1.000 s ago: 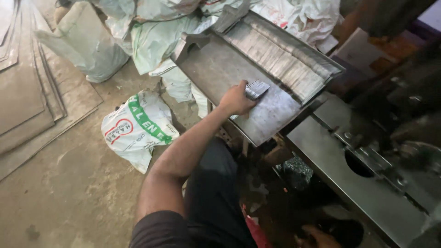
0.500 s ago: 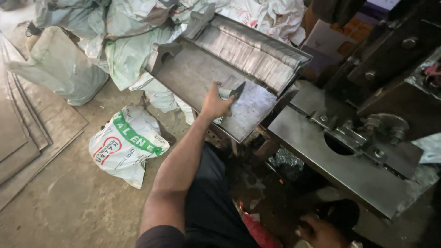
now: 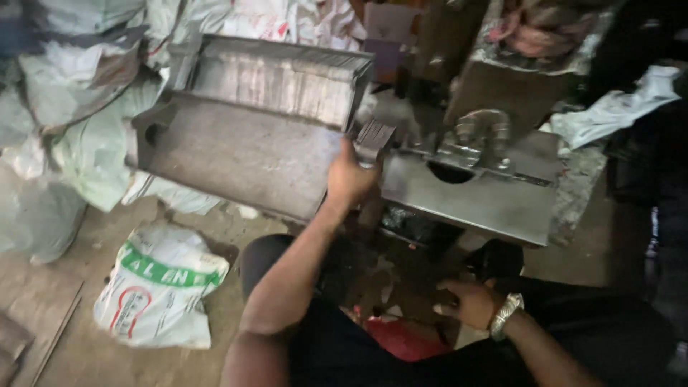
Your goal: The recorder is picking up small metal components and feeding them into a stamping or punching machine.
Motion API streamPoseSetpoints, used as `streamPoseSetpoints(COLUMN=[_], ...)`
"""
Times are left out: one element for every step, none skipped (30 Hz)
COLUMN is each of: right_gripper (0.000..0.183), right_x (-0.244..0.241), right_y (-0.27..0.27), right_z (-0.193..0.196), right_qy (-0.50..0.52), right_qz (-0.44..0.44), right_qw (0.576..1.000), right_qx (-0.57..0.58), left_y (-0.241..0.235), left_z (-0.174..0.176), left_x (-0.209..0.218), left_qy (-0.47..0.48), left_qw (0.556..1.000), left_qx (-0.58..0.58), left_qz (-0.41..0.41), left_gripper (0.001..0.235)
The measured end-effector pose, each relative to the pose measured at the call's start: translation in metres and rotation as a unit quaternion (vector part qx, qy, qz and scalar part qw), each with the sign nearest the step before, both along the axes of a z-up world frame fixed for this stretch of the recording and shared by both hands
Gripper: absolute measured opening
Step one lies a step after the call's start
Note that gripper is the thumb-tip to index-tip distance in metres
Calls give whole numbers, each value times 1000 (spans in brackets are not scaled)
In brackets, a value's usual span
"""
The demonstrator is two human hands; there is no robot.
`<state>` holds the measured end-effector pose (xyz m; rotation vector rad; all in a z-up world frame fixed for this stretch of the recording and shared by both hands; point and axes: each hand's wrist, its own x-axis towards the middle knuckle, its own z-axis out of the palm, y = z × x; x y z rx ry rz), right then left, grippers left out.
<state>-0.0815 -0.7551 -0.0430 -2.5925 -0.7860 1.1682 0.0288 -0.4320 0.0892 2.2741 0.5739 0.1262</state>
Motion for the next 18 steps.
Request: streamPoseSetpoints(right_gripper=[71,71,71,71,71,72,72,72,73,73,72,72,72,71,70,70,70,71], right_x=[6,13,14,18,13,8,6,3,5,6,8,10,9,8,8,7,10,12], right_y=[-9,-17,-27,-34,-38,-41,-42,-43,-43,-44,-46,-48,-46,-44,-41,-40,-38,-36], right_z=[-8,-16,-25,-28,-32,-37,-35,-32,-29,-30,-31,-32,-24,-15,-7,-5,-3,-1], right_qy=[-10,-25,-33,-36,-31,-27,-23,2,23,23,24,25,29,25,22,24,28,32], right_qz=[-9,-7,-1,-6,-13,-21,-24,-45,-63,-64,-66,-68,-68,-74,-78,-76,-75,-75], right_qw=[1000,1000,999,999,999,998,997,998,997,997,997,996,996,995,995,995,995,996], right_qx=[-1,13,25,22,42,62,62,49,35,36,45,54,54,55,57,59,53,48], left_y=[-1,-2,-3,-5,-5,-4,-6,-9,-10,-8,-7,-5,-5,-4,-1,-3,-2,-1], left_z=[-21,-41,-65,-67,-70,-74,-64,-54,-42,-52,-62,-72,-81,-91,-99,-99,-98,-96], left_x=[11,23,29,38,41,43,43,42,43,47,50,53,54,55,55,57,61,64], left_qy=[-10,-62,-107,-111,-110,-110,-107,-88,-73,-73,-83,-93,-90,-102,-113,-110,-101,-92], left_qw=[1000,996,989,988,981,971,971,963,953,952,935,914,915,889,860,860,865,870], left_qx=[-1,49,97,94,148,202,202,231,259,260,302,344,344,398,452,453,438,424], left_qz=[-9,-28,-43,-48,-59,-72,-76,-110,-141,-143,-167,-192,-193,-203,-210,-209,-223,-236], left_gripper=[73,81,89,89,89,89,89,88,87,87,82,76,76,69,63,63,65,67])
